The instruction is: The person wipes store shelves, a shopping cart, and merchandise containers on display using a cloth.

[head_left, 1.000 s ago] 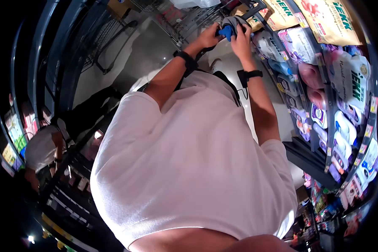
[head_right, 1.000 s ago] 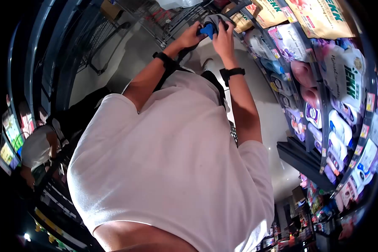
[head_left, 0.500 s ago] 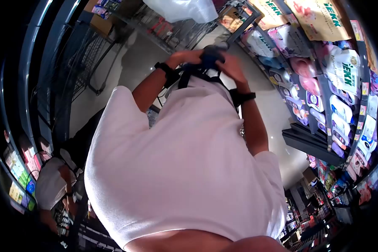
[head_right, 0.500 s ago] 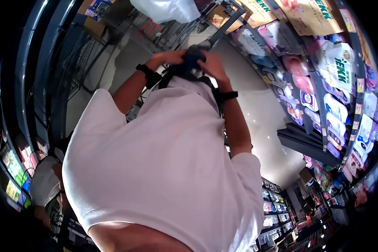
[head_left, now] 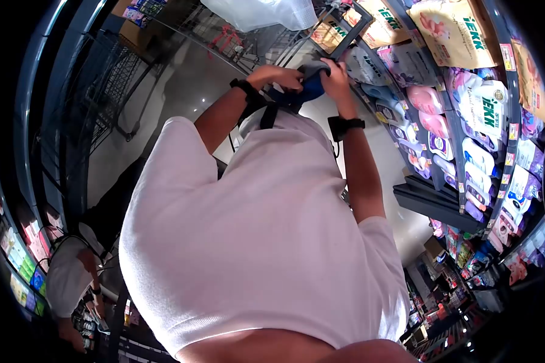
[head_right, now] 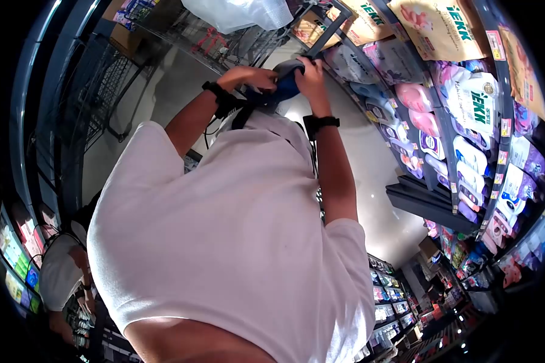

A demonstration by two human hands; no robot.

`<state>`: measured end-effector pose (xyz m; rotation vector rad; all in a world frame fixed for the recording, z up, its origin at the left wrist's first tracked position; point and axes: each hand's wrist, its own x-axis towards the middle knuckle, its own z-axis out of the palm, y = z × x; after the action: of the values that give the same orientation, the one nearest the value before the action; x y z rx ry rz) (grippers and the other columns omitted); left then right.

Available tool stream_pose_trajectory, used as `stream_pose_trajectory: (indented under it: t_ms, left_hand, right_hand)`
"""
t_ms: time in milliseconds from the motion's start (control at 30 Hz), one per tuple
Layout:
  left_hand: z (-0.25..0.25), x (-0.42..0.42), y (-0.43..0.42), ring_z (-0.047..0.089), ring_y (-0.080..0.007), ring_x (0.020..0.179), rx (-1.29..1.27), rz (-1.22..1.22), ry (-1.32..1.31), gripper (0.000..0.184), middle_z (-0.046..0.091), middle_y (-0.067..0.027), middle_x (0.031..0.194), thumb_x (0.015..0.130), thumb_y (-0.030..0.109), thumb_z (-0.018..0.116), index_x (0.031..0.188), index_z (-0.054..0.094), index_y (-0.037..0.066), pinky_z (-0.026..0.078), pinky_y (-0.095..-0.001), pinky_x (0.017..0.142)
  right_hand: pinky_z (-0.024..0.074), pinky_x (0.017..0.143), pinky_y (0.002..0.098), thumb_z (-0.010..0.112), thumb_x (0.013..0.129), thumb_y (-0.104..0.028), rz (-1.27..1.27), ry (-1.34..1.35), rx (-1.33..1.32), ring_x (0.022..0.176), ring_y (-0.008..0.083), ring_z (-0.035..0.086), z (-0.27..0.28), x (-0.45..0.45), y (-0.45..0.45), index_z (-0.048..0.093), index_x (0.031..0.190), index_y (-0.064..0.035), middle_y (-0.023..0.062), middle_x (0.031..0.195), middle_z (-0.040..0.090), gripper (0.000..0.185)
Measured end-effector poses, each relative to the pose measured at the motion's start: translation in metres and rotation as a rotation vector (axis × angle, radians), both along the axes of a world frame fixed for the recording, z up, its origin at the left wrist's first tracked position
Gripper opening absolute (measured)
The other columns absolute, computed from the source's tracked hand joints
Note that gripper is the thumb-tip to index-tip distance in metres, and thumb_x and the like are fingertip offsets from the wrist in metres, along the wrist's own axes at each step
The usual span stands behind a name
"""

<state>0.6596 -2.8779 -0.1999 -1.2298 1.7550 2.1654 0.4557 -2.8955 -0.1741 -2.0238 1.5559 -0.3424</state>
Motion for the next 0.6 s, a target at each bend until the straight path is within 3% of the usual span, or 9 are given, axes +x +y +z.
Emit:
stream_pose_trajectory:
  t_ms: [67, 133, 167, 233, 267, 333, 367, 533, 600]
  left_hand:
    - [-0.023, -0.001, 0.003, 0.055, -0.0146, 0.087, -0.004, -0.011, 0.036, 0.042, 0.06, -0.0069, 0.097, 0.082, 0.024, 0.059, 0.116, 0.052, 0.001, 0.046, -0.0313, 0.076]
    - [-0.039, -0.006, -0.005, 0.054, -0.014, 0.087, -0.108, -0.154, 0.043, 0.045, 0.059, -0.0072, 0.099, 0.082, 0.023, 0.059, 0.12, 0.049, 0.001, 0.046, -0.0307, 0.077]
    - [-0.044, -0.005, 0.0, 0.054, -0.0142, 0.089, -0.233, -0.063, 0.028, 0.048, 0.059, -0.0083, 0.102, 0.082, 0.02, 0.059, 0.124, 0.045, 0.002, 0.045, -0.0316, 0.078]
    - [-0.021, -0.003, -0.004, 0.054, -0.0164, 0.095, -0.142, 0.137, 0.137, 0.052, 0.058, -0.0113, 0.112, 0.088, 0.02, 0.059, 0.133, 0.038, 0.006, 0.045, -0.0325, 0.081]
    - [0.004, -0.003, -0.002, 0.054, -0.0173, 0.097, -0.094, 0.289, 0.163, 0.053, 0.058, -0.0121, 0.114, 0.09, 0.021, 0.06, 0.135, 0.036, 0.007, 0.045, -0.0325, 0.082]
    - [-0.004, -0.018, -0.011, 0.056, -0.0204, 0.097, -0.229, 0.51, 0.336, 0.053, 0.059, -0.0139, 0.113, 0.093, 0.025, 0.06, 0.137, 0.035, 0.01, 0.046, -0.033, 0.083]
    - [-0.001, -0.025, -0.017, 0.057, -0.0226, 0.097, -0.275, 0.55, 0.326, 0.054, 0.061, -0.0153, 0.112, 0.093, 0.025, 0.061, 0.137, 0.035, 0.01, 0.046, -0.0346, 0.083]
    - [-0.004, -0.05, -0.038, 0.065, -0.0366, 0.095, -0.522, 0.529, -0.083, 0.062, 0.066, -0.0256, 0.104, 0.083, 0.032, 0.064, 0.128, 0.045, -0.005, 0.05, -0.0398, 0.084]
    - [-0.002, -0.052, -0.029, 0.065, -0.0369, 0.095, -0.606, 0.482, -0.166, 0.065, 0.066, -0.0253, 0.105, 0.082, 0.036, 0.064, 0.13, 0.044, -0.003, 0.05, -0.04, 0.084]
  right_hand:
    - [0.0472, 0.092, 0.0407, 0.063, 0.079, -0.011, 0.071, -0.045, -0.053, 0.107, 0.0399, 0.058, 0.002, -0.002, 0.01, 0.062, 0.12, -0.0112, 0.0206, 0.11, 0.064, 0.04]
    - [0.0515, 0.081, 0.0377, 0.065, 0.081, -0.011, 0.124, -0.079, 0.098, 0.086, 0.0347, 0.066, 0.006, -0.009, 0.016, 0.062, 0.117, -0.0068, 0.0185, 0.095, 0.068, 0.036]
    - [0.0512, 0.079, 0.037, 0.065, 0.081, -0.011, 0.137, -0.117, 0.119, 0.085, 0.0316, 0.067, 0.004, -0.014, 0.014, 0.062, 0.115, -0.006, 0.0181, 0.093, 0.068, 0.035]
    - [0.0505, 0.077, 0.0352, 0.063, 0.082, -0.01, 0.177, -0.194, 0.051, 0.081, 0.0255, 0.066, 0.0, -0.025, 0.0, 0.062, 0.112, -0.0043, 0.0174, 0.089, 0.066, 0.03]
    - [0.0502, 0.077, 0.0356, 0.061, 0.082, -0.008, 0.062, -0.137, 0.019, 0.085, 0.0296, 0.067, 0.007, -0.027, -0.009, 0.061, 0.11, -0.0039, 0.0191, 0.092, 0.066, 0.028]
    - [0.0493, 0.084, 0.0434, 0.06, 0.079, -0.007, -0.091, -0.188, -0.09, 0.097, 0.042, 0.062, 0.019, -0.022, -0.035, 0.061, 0.109, -0.0028, 0.0244, 0.099, 0.065, 0.03]
    - [0.048, 0.086, 0.0446, 0.057, 0.079, -0.006, -0.042, -0.224, -0.181, 0.099, 0.0434, 0.06, 0.028, -0.019, -0.044, 0.059, 0.111, -0.0015, 0.0252, 0.103, 0.063, 0.032]
    - [0.041, 0.096, 0.0478, 0.056, 0.079, -0.006, -0.03, -0.096, -0.22, 0.108, 0.0467, 0.05, 0.005, -0.01, -0.049, 0.054, 0.119, -0.001, 0.0265, 0.118, 0.049, 0.04]
    - [0.0401, 0.098, 0.0501, 0.057, 0.08, -0.008, -0.05, -0.171, -0.149, 0.109, 0.0502, 0.049, -0.008, -0.007, -0.026, 0.048, 0.123, -0.001, 0.0283, 0.127, 0.04, 0.045]
